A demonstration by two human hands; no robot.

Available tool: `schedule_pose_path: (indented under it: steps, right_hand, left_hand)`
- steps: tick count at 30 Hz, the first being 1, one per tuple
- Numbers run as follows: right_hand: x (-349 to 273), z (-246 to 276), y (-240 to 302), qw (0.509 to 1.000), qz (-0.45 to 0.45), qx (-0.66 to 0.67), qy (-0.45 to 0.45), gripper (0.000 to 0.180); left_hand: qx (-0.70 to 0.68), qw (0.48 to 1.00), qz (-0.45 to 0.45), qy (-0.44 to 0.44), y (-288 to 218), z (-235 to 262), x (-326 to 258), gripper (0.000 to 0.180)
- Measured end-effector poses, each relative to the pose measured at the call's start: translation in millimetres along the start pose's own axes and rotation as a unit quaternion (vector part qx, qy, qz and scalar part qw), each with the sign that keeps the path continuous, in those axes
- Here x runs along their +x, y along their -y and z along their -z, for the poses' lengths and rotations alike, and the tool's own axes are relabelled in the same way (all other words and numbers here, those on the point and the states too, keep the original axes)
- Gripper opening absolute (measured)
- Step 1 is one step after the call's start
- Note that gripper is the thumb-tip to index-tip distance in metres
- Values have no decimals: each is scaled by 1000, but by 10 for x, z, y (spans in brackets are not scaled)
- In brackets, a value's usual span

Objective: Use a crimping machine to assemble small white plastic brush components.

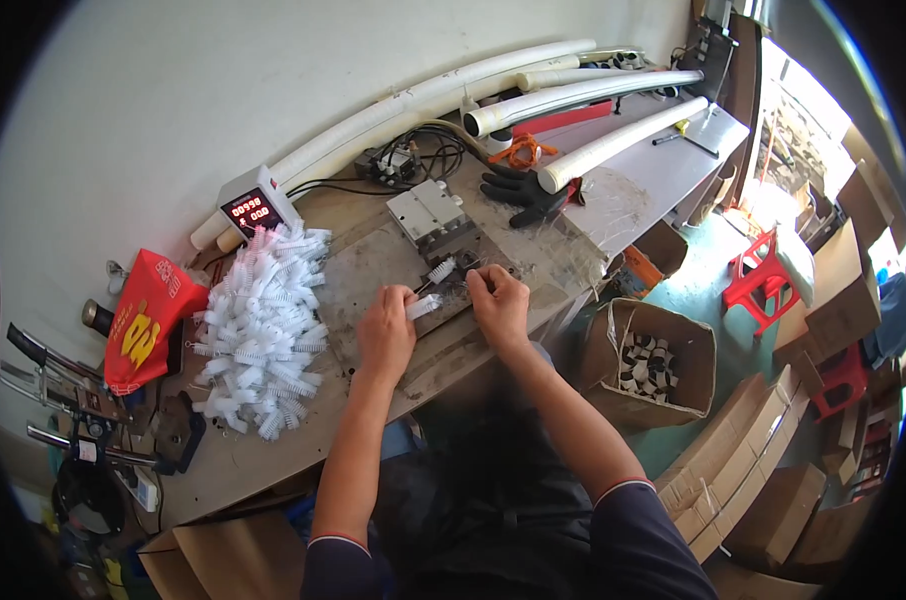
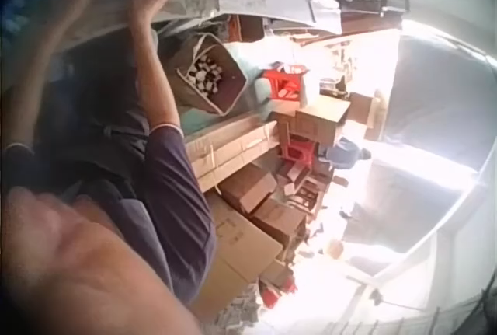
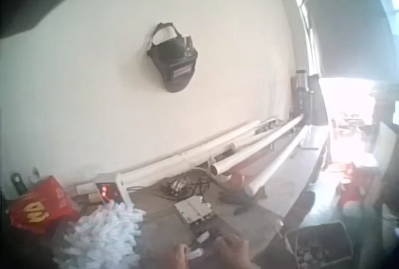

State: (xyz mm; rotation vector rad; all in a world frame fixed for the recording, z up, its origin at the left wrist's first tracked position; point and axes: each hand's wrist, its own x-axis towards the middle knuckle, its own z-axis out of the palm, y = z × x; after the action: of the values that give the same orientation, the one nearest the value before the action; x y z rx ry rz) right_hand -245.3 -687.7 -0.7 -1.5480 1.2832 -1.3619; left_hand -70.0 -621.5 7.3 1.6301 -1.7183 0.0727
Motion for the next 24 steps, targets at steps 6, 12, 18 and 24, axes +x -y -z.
schedule_pose_path:
  steps: [6,12,18,24]
  right_hand:
    - [8,95,44,986,-29,143,85,21]
    - [26,214,11,939,-100,288,158,23]
    - [19,251,57,930,-114,301,176,21]
    - [26,223,-42,940,-111,273,173,18]
  left_hand:
    - [-16,996,-49,-75,-41,68,-41,24]
    - [5,993,-92,-80,-58,40,-41,19]
    - [18,986,-134,-101,-62,35,-54,17]
    - [31,984,-152,-83,-103,44,-53,22]
